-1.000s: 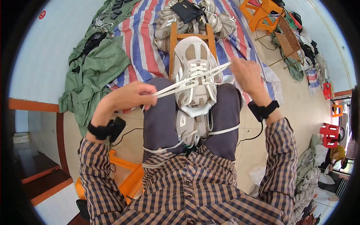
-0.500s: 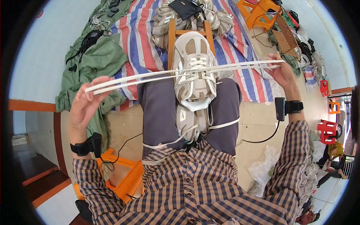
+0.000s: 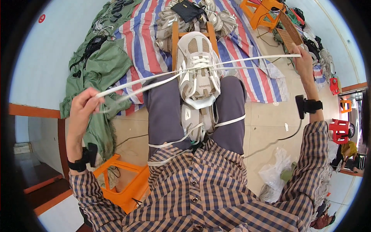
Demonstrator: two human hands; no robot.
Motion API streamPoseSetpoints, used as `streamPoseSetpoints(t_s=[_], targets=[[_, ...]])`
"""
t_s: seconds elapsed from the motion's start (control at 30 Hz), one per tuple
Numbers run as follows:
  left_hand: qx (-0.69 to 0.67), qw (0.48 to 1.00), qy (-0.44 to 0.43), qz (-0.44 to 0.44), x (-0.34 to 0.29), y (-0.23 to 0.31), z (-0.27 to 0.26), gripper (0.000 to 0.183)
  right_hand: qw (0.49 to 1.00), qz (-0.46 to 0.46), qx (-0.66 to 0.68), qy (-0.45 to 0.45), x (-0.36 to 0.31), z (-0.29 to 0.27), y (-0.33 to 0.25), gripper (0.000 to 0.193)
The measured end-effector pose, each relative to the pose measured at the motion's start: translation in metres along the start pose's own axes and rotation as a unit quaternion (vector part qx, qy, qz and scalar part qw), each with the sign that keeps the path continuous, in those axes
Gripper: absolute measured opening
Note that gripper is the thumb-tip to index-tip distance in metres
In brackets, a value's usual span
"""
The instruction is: The recorder is lacing a pair of white and grey sneakers while sitting on the floor of a warehouse or manufacturing area.
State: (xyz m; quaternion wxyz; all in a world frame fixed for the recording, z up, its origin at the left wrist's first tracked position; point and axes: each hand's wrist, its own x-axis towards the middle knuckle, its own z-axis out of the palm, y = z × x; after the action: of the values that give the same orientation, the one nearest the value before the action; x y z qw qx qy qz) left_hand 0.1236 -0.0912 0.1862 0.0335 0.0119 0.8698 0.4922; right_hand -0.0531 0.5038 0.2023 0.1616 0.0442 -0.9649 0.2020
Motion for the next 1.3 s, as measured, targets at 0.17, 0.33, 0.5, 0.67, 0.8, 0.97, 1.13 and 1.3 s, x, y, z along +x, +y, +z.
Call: streamPoseSetpoints(t_s=[0.17,0.33,0.5,0.67,0.8,0.97,1.13,1.3], targets=[[-0.562,0.816,-0.096,0.09,-0.025,0.029,0.014,0.014,0.99,0.003,0.128,0.06,-0.013,0.007,0.011,0.042],[0.229,0.966,0.121,0.002,-0.03,0.014,-0.019,0.014,0.954,-0.061,-0.266,0.121,-0.009,-0.02,0.044,0.023],[0.192,0.957,-0.201,-0.079,-0.048,0.006,-0.006,0.02,0.941,-0.093,-0.202,-0.256,-0.051,-0.015,0.072,0.027],[0.137,0.989,-0.054,0.001,0.008,-0.023,0.082,0.026,0.943,-0.097,0.052,-0.314,-0.075,0.053,-0.011,0.022],[0.071,0.994,-0.003,0.087,0.061,0.017,0.148,0.02,0.948,-0.106,0.175,-0.243,-0.061,0.1,-0.099,0.018],[0.131,0.973,0.066,0.175,0.114,0.034,0.193,0.017,0.939,-0.226,0.202,-0.163,-0.051,0.134,-0.146,0.016],[0.309,0.922,0.063,0.226,0.126,0.048,0.206,0.011,0.944,-0.285,0.097,-0.137,-0.056,0.147,-0.154,0.01],[0.357,0.92,0.012,0.162,0.136,0.057,0.206,0.015,0.948,-0.272,0.023,-0.16,-0.053,0.147,-0.167,0.01]])
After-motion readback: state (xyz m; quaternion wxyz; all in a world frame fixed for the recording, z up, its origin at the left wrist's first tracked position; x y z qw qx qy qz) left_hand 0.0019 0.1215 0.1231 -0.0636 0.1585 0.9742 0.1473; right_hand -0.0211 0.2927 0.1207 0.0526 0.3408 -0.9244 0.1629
